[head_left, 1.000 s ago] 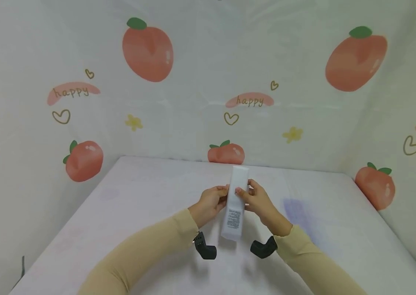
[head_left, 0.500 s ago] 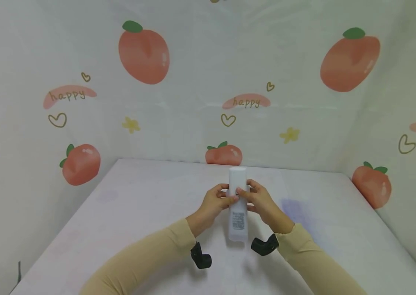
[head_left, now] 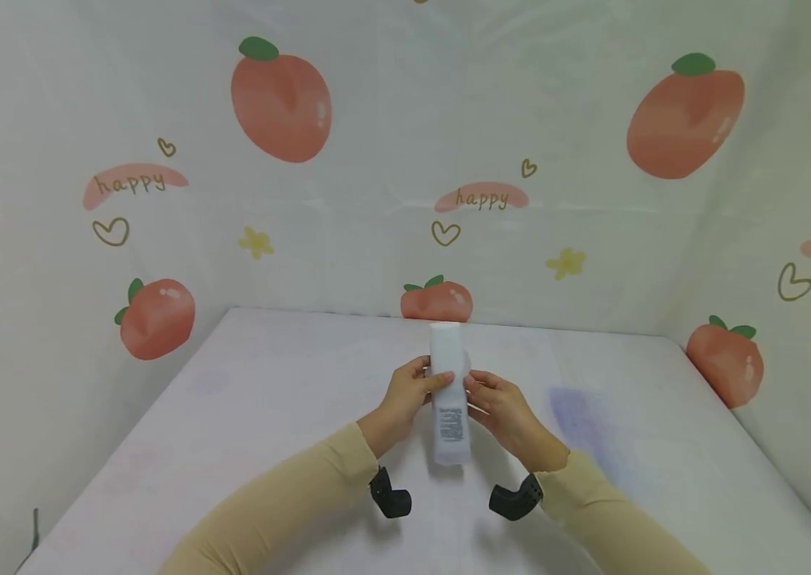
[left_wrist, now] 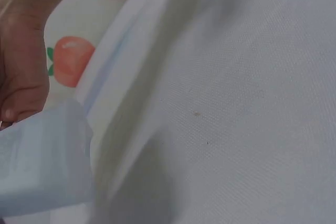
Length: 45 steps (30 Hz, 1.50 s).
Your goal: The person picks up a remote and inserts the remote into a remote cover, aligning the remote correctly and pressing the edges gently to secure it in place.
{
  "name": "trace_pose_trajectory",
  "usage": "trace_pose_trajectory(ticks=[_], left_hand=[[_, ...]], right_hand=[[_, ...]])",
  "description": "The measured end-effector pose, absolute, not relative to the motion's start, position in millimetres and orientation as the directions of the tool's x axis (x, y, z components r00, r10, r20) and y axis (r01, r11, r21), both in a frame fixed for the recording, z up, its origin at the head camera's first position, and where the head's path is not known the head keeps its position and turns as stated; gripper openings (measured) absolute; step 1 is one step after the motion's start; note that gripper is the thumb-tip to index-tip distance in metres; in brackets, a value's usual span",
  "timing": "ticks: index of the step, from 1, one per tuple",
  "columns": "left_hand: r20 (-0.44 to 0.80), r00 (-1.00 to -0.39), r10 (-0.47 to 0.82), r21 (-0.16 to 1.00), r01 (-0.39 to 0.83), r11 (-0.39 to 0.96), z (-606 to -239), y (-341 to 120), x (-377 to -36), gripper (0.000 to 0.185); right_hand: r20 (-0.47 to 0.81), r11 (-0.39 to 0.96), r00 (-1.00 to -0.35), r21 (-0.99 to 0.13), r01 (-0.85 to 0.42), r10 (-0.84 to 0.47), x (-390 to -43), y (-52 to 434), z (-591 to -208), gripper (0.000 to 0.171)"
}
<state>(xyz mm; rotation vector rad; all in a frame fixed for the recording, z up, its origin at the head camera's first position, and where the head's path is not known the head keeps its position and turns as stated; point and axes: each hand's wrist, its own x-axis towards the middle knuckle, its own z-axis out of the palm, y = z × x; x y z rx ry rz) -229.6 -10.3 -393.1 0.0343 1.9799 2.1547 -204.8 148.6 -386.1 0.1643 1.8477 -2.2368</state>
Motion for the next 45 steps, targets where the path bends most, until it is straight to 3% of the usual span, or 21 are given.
trace_pose_trajectory(ticks=[4, 9, 12, 17, 25, 29, 35, 39, 45], left_hand=[[-0.131, -0.975, 0.177, 0.987, -0.145, -0.065, -392.3, -9.5, -230.2, 0.046], [-0.139, -0.971, 0.196, 0.989, -0.146, -0.023, -383.5, -10.1, -226.7, 0.048], [-0.147, -0.964, 0.219, 0.989, -0.145, 0.028, -379.3, -9.8, -226.4, 0.050], [-0.160, -0.957, 0.241, 0.986, -0.141, 0.094, -377.1, -7.8, -230.9, 0.053], [-0.222, -0.941, 0.256, 0.971, -0.189, 0.146, -375.5, -8.4, -227.4, 0.054], [-0.236, -0.938, 0.252, 0.968, -0.203, 0.150, -378.0, -9.6, -223.3, 0.056], [-0.199, -0.941, 0.272, 0.979, -0.177, 0.106, -383.1, -10.9, -220.7, 0.054], [-0.128, -0.960, 0.248, 0.992, -0.123, 0.035, -384.4, -11.5, -223.1, 0.052], [-0.070, -0.969, 0.235, 0.997, -0.063, 0.038, -389.4, -12.0, -222.8, 0.047]], right_hand=[[-0.191, -0.313, -0.981, -0.935, 0.167, 0.046, -201.3, 134.5, -395.1, 0.007], [-0.157, -0.374, -0.964, -0.925, 0.067, 0.214, -198.3, 121.6, -399.5, 0.008], [-0.146, -0.348, -0.960, -0.936, 0.056, 0.237, -198.1, 120.9, -398.4, 0.020], [-0.156, -0.375, -0.968, -0.924, 0.073, 0.198, -205.4, 125.4, -391.4, 0.027], [-0.234, -0.438, -0.961, -0.886, 0.150, 0.144, -216.5, 134.1, -379.4, 0.016], [-0.233, -0.389, -0.967, -0.904, 0.176, 0.105, -220.0, 138.5, -378.0, 0.017], [-0.223, -0.289, -0.973, -0.936, 0.199, 0.052, -215.6, 143.8, -382.5, 0.026], [-0.179, -0.295, -0.984, -0.941, 0.166, 0.017, -211.3, 142.4, -383.3, 0.021], [-0.141, -0.176, -0.985, -0.972, 0.158, -0.101, -206.5, 140.1, -380.1, 0.048]])
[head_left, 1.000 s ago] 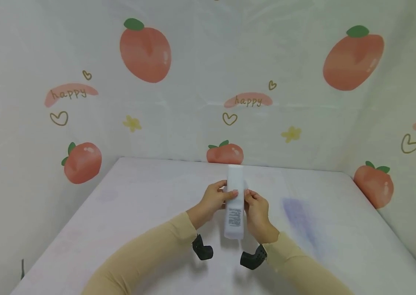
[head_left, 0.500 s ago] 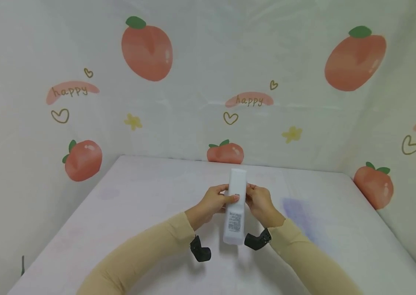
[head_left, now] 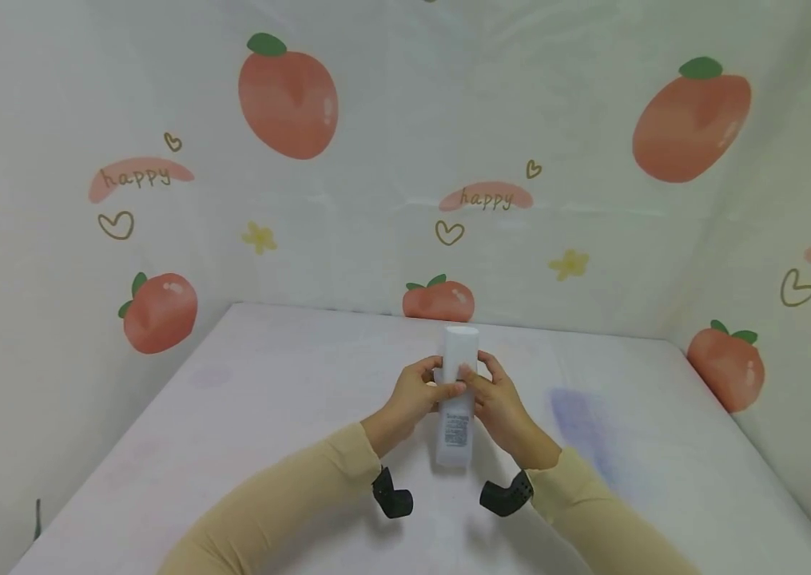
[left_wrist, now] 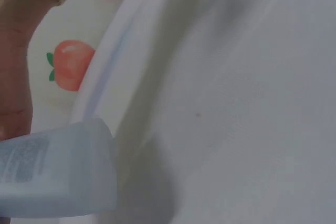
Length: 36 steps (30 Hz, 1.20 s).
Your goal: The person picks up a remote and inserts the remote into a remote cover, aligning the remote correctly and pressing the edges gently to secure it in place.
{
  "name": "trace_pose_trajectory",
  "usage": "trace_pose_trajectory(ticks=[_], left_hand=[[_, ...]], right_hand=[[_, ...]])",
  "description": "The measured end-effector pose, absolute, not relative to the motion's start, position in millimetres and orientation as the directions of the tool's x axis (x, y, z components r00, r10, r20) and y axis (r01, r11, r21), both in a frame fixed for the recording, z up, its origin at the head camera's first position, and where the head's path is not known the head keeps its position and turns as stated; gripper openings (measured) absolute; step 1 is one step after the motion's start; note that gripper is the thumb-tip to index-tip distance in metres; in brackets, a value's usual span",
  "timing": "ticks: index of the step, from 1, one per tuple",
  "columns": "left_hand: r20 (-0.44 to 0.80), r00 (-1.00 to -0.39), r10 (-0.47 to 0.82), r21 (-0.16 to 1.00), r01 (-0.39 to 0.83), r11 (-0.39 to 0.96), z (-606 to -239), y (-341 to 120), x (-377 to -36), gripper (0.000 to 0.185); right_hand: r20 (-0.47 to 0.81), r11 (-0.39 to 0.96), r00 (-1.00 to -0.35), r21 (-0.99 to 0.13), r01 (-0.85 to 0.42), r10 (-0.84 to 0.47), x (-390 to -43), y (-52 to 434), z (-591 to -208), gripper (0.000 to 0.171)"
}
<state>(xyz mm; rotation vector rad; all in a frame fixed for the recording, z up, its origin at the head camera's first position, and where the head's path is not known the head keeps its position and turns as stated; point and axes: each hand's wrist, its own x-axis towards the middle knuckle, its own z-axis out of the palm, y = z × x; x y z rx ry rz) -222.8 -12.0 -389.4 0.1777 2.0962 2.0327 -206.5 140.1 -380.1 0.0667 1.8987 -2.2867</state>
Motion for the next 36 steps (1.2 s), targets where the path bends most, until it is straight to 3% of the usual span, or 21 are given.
trace_pose_trajectory(ticks=[3, 7, 15, 21, 26, 36], left_hand=[[-0.056, -0.969, 0.242, 0.998, -0.045, 0.053, -392.1, -12.2, -219.6, 0.055], [-0.041, -0.977, 0.209, 0.999, -0.041, 0.004, -393.8, -14.2, -216.1, 0.065], [-0.114, -0.967, 0.229, 0.984, -0.141, -0.108, -401.6, -13.7, -212.8, 0.032], [-0.159, -0.979, 0.129, 0.961, -0.184, -0.206, -403.9, -5.4, -209.5, 0.011], [-0.222, -0.974, 0.044, 0.924, -0.225, -0.309, -401.8, 2.0, -205.4, 0.015], [-0.265, -0.964, 0.006, 0.918, -0.254, -0.305, -389.1, 5.0, -211.2, 0.010]], right_hand=[[-0.167, -0.114, -0.981, -0.977, 0.178, -0.104, -205.5, 141.1, -379.2, 0.053], [-0.196, -0.140, -0.979, -0.970, 0.201, -0.052, -207.3, 146.7, -378.7, 0.052], [-0.201, -0.144, -0.979, -0.968, 0.205, -0.041, -210.8, 154.1, -377.3, 0.055], [-0.194, -0.101, -0.979, -0.975, 0.199, -0.060, -210.6, 152.5, -379.8, 0.054], [-0.194, -0.061, -0.978, -0.978, 0.199, -0.078, -208.6, 152.6, -380.8, 0.050], [-0.114, 0.054, -0.985, -0.993, 0.108, -0.129, -207.8, 151.8, -370.1, 0.045]])
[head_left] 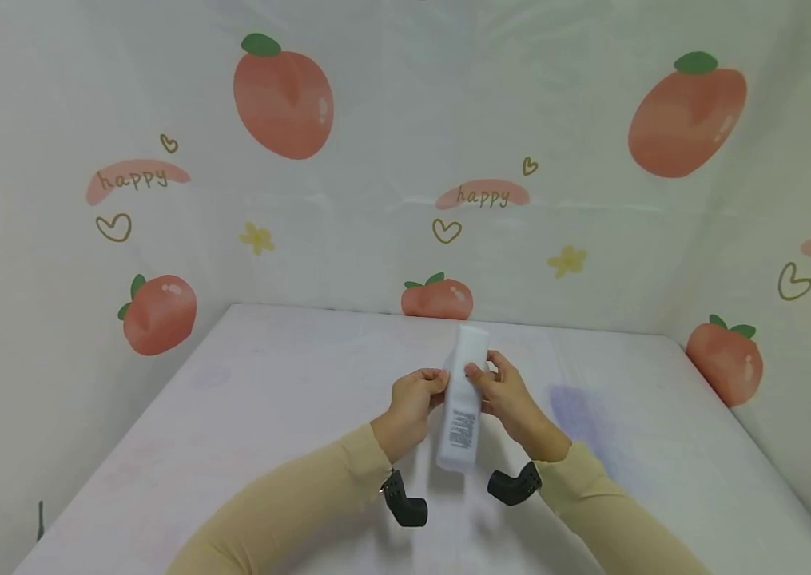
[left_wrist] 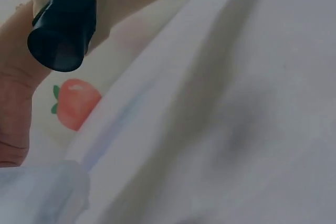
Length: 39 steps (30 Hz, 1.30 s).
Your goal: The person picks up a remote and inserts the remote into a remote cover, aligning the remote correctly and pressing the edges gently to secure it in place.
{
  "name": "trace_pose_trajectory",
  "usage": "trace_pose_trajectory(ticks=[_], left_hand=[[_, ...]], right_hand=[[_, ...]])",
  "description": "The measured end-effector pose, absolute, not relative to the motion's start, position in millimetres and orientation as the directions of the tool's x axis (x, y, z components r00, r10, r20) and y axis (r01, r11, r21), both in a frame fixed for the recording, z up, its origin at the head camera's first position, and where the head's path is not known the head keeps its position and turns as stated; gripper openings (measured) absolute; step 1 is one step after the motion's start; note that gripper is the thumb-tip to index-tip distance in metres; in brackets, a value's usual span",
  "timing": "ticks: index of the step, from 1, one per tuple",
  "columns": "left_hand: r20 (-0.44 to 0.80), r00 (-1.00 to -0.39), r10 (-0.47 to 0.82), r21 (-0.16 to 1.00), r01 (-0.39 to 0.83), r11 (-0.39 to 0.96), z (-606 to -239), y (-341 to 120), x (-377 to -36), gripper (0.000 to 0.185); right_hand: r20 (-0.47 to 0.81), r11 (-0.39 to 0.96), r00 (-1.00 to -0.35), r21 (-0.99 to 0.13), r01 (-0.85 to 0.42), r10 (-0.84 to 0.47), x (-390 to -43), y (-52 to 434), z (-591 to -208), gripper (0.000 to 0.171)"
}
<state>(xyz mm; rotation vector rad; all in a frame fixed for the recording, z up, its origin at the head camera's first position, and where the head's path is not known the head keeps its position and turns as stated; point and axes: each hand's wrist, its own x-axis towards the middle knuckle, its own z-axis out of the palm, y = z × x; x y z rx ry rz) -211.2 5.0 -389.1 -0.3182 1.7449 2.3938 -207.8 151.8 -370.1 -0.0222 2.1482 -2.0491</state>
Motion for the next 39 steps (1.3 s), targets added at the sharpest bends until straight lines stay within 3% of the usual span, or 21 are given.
trace_pose_trajectory(ticks=[12, 19, 28, 34, 39], left_hand=[[-0.348, -0.937, -0.022, 0.859, -0.310, -0.407, -379.0, 1.8, -230.9, 0.013], [-0.343, -0.937, 0.072, 0.854, -0.343, -0.391, -381.9, -3.7, -222.4, 0.006], [-0.084, -0.979, 0.188, 0.974, -0.120, -0.190, -389.9, -10.1, -216.9, 0.044], [-0.054, -0.971, 0.235, 0.999, -0.052, 0.012, -388.5, -10.0, -219.4, 0.046], [-0.058, -0.967, 0.249, 0.998, -0.050, 0.038, -387.7, -8.2, -219.3, 0.045]], right_hand=[[-0.104, 0.053, -0.984, -0.994, 0.097, -0.143, -208.9, 142.7, -372.4, 0.042], [-0.107, 0.090, -0.987, -0.991, 0.096, -0.123, -214.0, 145.7, -370.5, 0.046], [-0.151, 0.024, -0.981, -0.989, 0.149, -0.124, -215.6, 149.8, -368.4, 0.044], [-0.178, 0.016, -0.973, -0.984, 0.178, -0.149, -214.6, 151.4, -370.0, 0.041], [-0.188, 0.006, -0.964, -0.982, 0.190, -0.186, -212.2, 151.7, -370.4, 0.046]])
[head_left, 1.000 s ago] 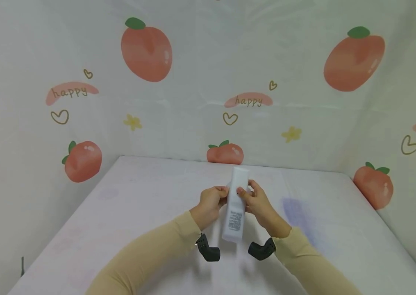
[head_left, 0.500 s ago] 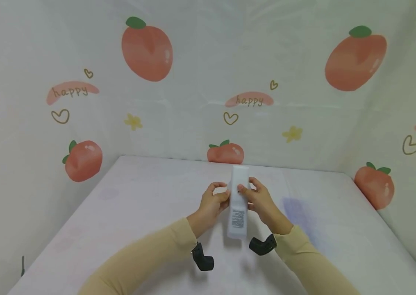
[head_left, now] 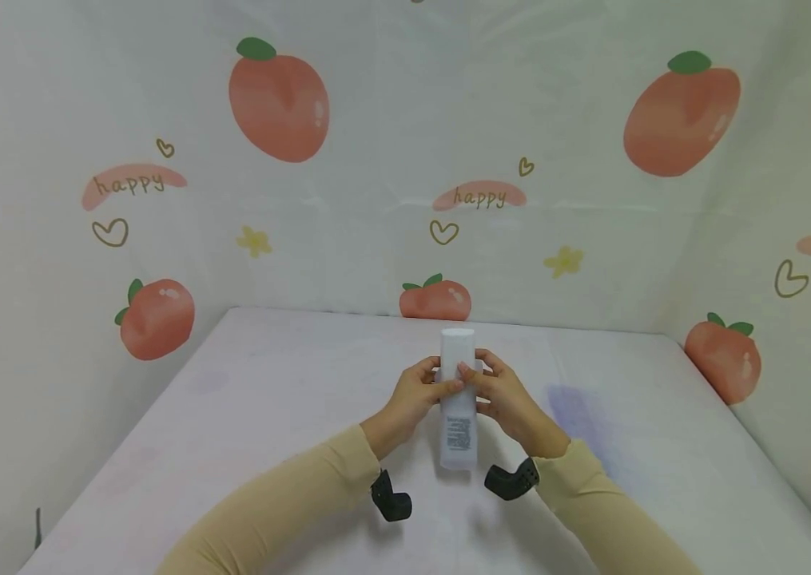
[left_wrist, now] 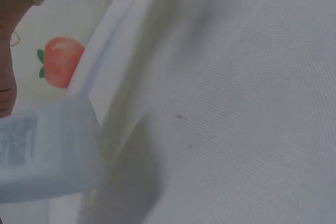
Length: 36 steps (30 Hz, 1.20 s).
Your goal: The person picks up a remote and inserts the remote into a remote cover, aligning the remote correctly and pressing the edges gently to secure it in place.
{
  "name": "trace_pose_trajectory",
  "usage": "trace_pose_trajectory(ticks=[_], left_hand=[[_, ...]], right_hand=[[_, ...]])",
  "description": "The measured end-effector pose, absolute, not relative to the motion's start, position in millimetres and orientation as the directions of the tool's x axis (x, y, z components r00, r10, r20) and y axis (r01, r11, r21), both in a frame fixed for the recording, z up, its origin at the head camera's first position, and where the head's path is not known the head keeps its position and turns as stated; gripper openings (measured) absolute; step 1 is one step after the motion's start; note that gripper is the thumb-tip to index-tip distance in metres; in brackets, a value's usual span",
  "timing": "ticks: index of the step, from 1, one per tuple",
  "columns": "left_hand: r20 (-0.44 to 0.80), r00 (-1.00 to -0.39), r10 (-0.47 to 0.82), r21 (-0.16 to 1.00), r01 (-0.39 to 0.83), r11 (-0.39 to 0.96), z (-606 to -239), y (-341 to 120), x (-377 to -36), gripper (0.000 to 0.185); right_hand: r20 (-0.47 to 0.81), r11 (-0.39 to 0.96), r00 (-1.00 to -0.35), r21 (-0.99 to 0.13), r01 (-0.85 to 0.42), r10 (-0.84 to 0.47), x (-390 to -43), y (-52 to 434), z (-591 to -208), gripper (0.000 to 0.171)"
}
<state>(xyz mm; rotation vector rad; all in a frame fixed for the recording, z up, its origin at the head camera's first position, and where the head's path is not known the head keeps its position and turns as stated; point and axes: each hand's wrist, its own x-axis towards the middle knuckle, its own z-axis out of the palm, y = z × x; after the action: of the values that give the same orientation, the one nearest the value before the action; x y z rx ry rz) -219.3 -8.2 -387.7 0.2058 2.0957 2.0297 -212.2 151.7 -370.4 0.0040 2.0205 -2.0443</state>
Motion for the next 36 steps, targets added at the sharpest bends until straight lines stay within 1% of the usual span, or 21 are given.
trace_pose_trajectory(ticks=[3, 5, 6, 8, 10, 13, 14, 18, 22, 25, 29, 32, 36], left_hand=[[-0.079, -0.973, 0.216, 0.997, -0.083, -0.008, -387.4, -9.8, -220.5, 0.045], [-0.096, -0.977, 0.188, 0.993, -0.106, -0.044, -385.7, -11.5, -221.5, 0.044], [-0.102, -0.979, 0.178, 0.992, -0.114, -0.059, -384.8, -12.4, -222.5, 0.044], [-0.108, -0.980, 0.167, 0.989, -0.122, -0.079, -383.0, -14.1, -224.1, 0.043], [-0.112, -0.979, 0.169, 0.988, -0.129, -0.090, -382.1, -15.0, -225.9, 0.043], [-0.112, -0.976, 0.185, 0.988, -0.129, -0.083, -382.9, -15.1, -228.0, 0.044], [-0.111, -0.976, 0.189, 0.988, -0.128, -0.080, -383.2, -14.9, -228.6, 0.044], [-0.102, -0.974, 0.203, 0.993, -0.113, -0.045, -378.8, -15.0, -225.7, 0.046], [-0.092, -0.972, 0.218, 0.995, -0.098, -0.016, -377.4, -14.7, -224.2, 0.046], [-0.073, -0.969, 0.235, 0.997, -0.073, 0.009, -381.4, -12.8, -226.9, 0.048], [-0.064, -0.964, 0.260, 0.997, -0.051, 0.058, -379.9, -12.3, -228.1, 0.048], [-0.086, -0.958, 0.274, 0.994, -0.063, 0.091, -379.6, -14.1, -228.3, 0.047], [-0.124, -0.947, 0.295, 0.989, -0.094, 0.113, -378.9, -18.9, -227.2, 0.047]], right_hand=[[-0.199, -0.055, -0.963, -0.976, 0.212, -0.181, -210.4, 150.9, -371.6, 0.059], [-0.217, -0.079, -0.961, -0.969, 0.233, -0.170, -208.5, 150.9, -373.2, 0.063], [-0.227, -0.089, -0.960, -0.966, 0.244, -0.165, -207.4, 150.9, -374.5, 0.063], [-0.245, -0.108, -0.957, -0.959, 0.263, -0.157, -205.1, 150.1, -377.8, 0.053], [-0.253, -0.149, -0.956, -0.950, 0.274, -0.147, -202.7, 147.7, -381.6, 0.036], [-0.249, -0.276, -0.963, -0.923, 0.269, -0.108, -199.5, 141.1, -387.1, 0.011], [-0.250, -0.324, -0.965, -0.909, 0.262, -0.079, -198.4, 138.0, -388.3, 0.007], [-0.253, -0.444, -0.966, -0.873, 0.202, 0.060, -194.2, 124.4, -392.0, 0.015], [-0.234, -0.469, -0.958, -0.873, 0.132, 0.166, -191.0, 115.6, -394.9, 0.008], [-0.223, -0.475, -0.959, -0.872, 0.116, 0.176, -190.5, 114.6, -394.0, 0.011], [-0.218, -0.487, -0.963, -0.866, 0.115, 0.161, -192.5, 116.6, -390.9, 0.022], [-0.227, -0.493, -0.962, -0.861, 0.127, 0.150, -195.7, 118.4, -389.0, 0.028], [-0.267, -0.503, -0.958, -0.846, 0.179, 0.109, -201.5, 119.8, -384.7, 0.023]])
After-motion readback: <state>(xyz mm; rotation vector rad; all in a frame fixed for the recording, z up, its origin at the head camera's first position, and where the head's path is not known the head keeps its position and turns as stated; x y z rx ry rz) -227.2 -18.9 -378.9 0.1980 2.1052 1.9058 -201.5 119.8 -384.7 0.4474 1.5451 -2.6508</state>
